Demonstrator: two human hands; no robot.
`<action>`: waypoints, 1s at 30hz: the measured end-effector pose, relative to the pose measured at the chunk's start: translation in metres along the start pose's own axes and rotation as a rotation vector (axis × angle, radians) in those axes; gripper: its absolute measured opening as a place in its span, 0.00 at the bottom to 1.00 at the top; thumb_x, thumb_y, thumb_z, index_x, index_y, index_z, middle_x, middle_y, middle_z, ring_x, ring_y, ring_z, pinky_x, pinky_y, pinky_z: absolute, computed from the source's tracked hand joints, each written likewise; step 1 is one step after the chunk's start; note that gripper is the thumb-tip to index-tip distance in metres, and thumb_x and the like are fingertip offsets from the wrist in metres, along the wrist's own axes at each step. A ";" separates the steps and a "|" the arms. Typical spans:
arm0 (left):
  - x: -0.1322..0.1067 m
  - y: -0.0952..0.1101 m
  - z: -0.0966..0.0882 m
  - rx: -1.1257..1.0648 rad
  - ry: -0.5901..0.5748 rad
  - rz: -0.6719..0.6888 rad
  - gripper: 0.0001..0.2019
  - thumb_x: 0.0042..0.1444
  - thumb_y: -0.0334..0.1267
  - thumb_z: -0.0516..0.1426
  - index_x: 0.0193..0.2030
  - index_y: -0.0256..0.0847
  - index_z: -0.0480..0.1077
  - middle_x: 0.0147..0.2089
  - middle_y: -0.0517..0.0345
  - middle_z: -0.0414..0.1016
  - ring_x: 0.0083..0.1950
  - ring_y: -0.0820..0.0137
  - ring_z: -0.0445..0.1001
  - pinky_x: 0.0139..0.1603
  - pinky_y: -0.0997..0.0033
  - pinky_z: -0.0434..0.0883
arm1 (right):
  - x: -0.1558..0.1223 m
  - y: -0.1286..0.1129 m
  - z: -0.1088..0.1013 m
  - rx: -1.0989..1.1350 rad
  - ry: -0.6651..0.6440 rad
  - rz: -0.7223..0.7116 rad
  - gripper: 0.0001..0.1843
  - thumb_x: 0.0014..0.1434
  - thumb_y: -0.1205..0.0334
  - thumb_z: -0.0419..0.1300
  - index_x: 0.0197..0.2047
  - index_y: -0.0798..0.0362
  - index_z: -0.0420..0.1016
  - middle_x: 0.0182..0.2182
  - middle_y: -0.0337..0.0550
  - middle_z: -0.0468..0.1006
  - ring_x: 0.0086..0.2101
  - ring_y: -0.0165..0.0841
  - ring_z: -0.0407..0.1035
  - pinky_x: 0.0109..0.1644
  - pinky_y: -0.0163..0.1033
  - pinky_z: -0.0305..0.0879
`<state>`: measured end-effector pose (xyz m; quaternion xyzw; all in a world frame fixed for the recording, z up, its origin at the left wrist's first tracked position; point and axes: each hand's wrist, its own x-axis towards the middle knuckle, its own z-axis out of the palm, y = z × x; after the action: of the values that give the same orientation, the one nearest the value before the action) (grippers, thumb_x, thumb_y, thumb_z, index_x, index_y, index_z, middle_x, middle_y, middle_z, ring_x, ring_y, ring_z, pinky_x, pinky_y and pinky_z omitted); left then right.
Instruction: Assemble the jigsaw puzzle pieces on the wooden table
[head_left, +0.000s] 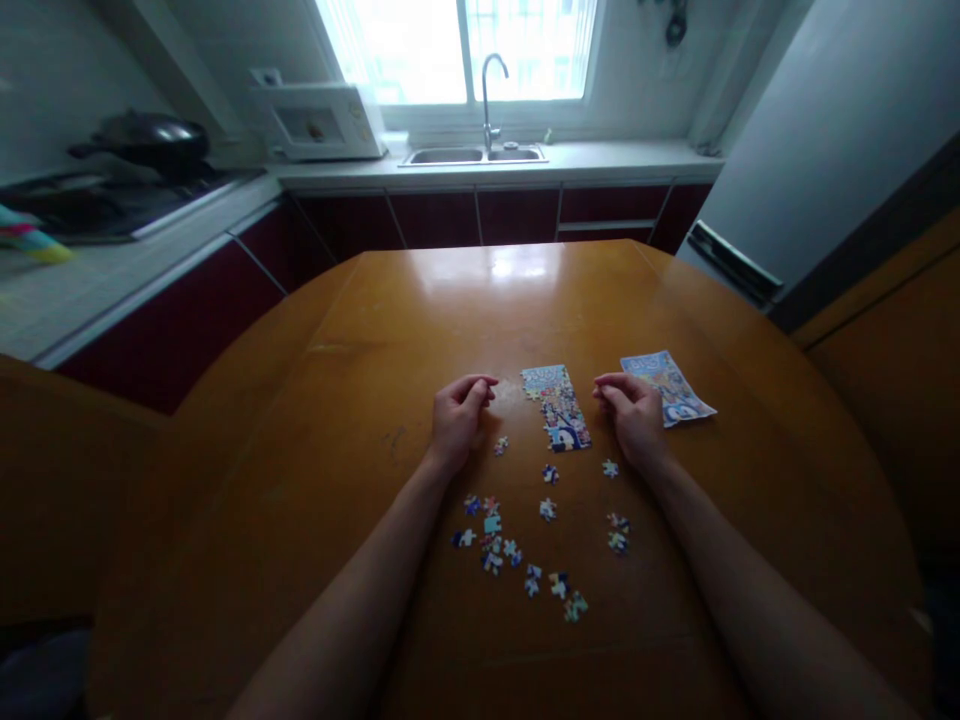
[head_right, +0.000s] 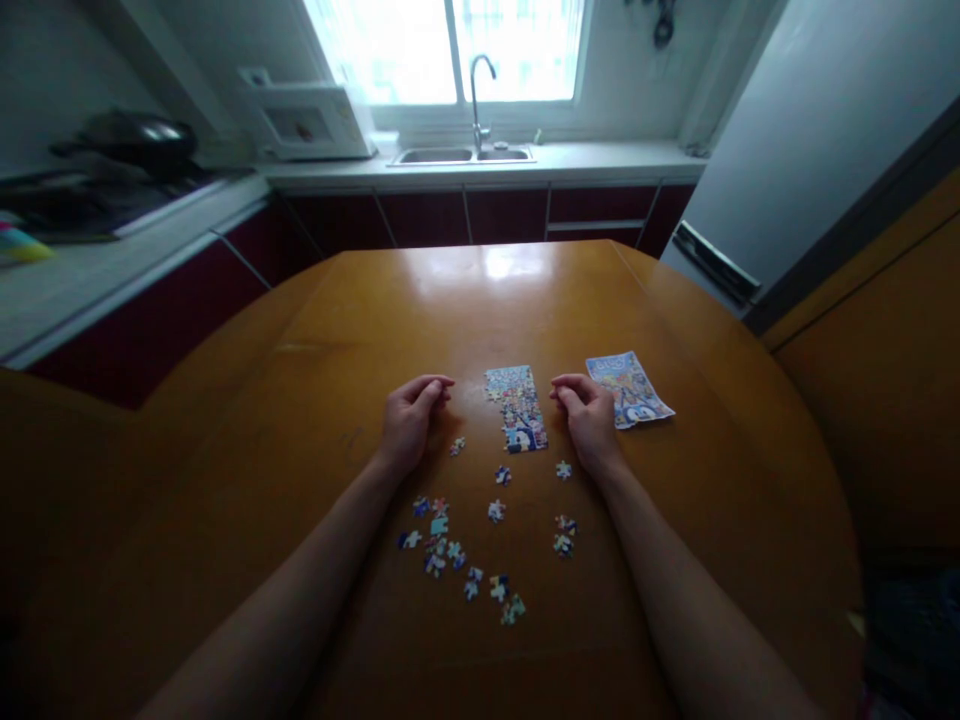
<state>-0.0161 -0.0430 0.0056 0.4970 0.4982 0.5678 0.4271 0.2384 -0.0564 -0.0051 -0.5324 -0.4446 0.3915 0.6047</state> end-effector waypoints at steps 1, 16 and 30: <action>0.000 0.000 0.000 -0.004 0.003 -0.002 0.13 0.55 0.44 0.60 0.36 0.37 0.80 0.30 0.57 0.75 0.31 0.72 0.71 0.34 0.74 0.68 | -0.002 -0.003 0.001 -0.048 -0.025 -0.032 0.08 0.55 0.59 0.63 0.35 0.53 0.80 0.29 0.41 0.79 0.31 0.33 0.72 0.35 0.37 0.65; 0.001 -0.001 0.002 0.001 -0.002 0.012 0.12 0.56 0.43 0.59 0.37 0.37 0.80 0.30 0.57 0.75 0.31 0.72 0.71 0.34 0.75 0.68 | -0.026 -0.064 0.021 -0.491 -0.537 -0.395 0.05 0.62 0.69 0.62 0.38 0.52 0.79 0.36 0.42 0.79 0.37 0.33 0.72 0.43 0.39 0.67; 0.001 0.002 0.005 0.034 0.008 0.037 0.12 0.56 0.43 0.59 0.36 0.37 0.80 0.29 0.57 0.75 0.30 0.72 0.71 0.34 0.74 0.69 | -0.158 -0.099 -0.017 -0.831 -0.928 -0.170 0.10 0.62 0.76 0.56 0.38 0.53 0.77 0.40 0.44 0.78 0.40 0.33 0.71 0.45 0.37 0.67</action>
<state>-0.0115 -0.0412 0.0076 0.5111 0.5002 0.5689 0.4061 0.2072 -0.2235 0.0733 -0.4605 -0.8166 0.3267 0.1202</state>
